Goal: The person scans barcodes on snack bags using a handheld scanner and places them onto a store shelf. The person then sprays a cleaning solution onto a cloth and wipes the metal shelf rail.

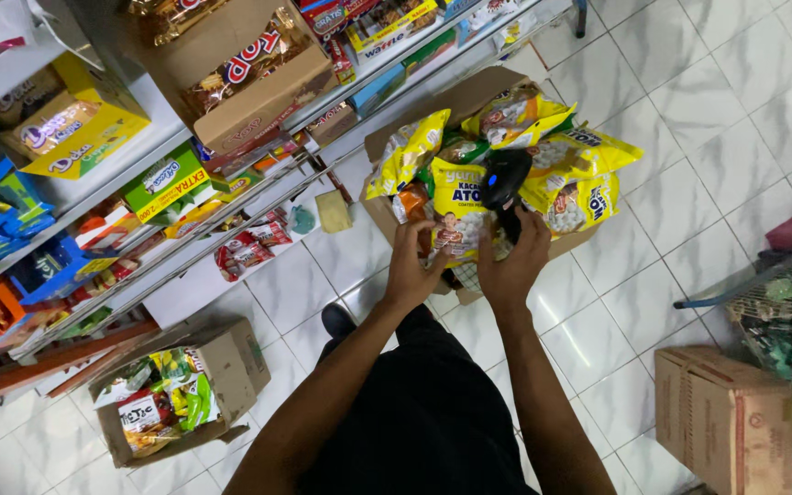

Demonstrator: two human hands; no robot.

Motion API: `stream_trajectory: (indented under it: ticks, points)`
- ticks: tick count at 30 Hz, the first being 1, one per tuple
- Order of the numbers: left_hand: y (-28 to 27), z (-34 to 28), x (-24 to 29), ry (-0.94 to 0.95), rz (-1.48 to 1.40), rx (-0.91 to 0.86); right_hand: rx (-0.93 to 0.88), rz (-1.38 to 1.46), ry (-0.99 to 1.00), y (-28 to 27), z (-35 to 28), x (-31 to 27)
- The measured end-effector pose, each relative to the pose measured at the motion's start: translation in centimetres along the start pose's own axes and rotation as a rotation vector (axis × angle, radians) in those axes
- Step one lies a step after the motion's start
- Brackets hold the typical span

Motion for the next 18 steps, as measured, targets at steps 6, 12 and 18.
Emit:
stream_trajectory:
  ticks: [6,12,18]
  points:
    - [-2.5,-3.9,-2.0,-0.186,-0.282,0.171,-0.181,0.306,0.074,0.6,-2.8,-2.1]
    - [-6.7,-9.1,-3.7,-0.700,-1.196,-0.066,-0.521,0.448,-0.261,9.0,-10.8,-14.0]
    - [-13.4,-16.0,-12.2,-0.875,-1.149,0.029,-0.656,0.287,-0.336,16.2,-19.5,-13.8]
Point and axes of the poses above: each hand's wrist, its own z-axis towards the middle knuckle, its own y-axis out of the palm, x = y × z, the point moved 5 cm from there along z, towards the middle knuckle, and after that the axes turned 4 degrees about -z, right-handed, at the moved point
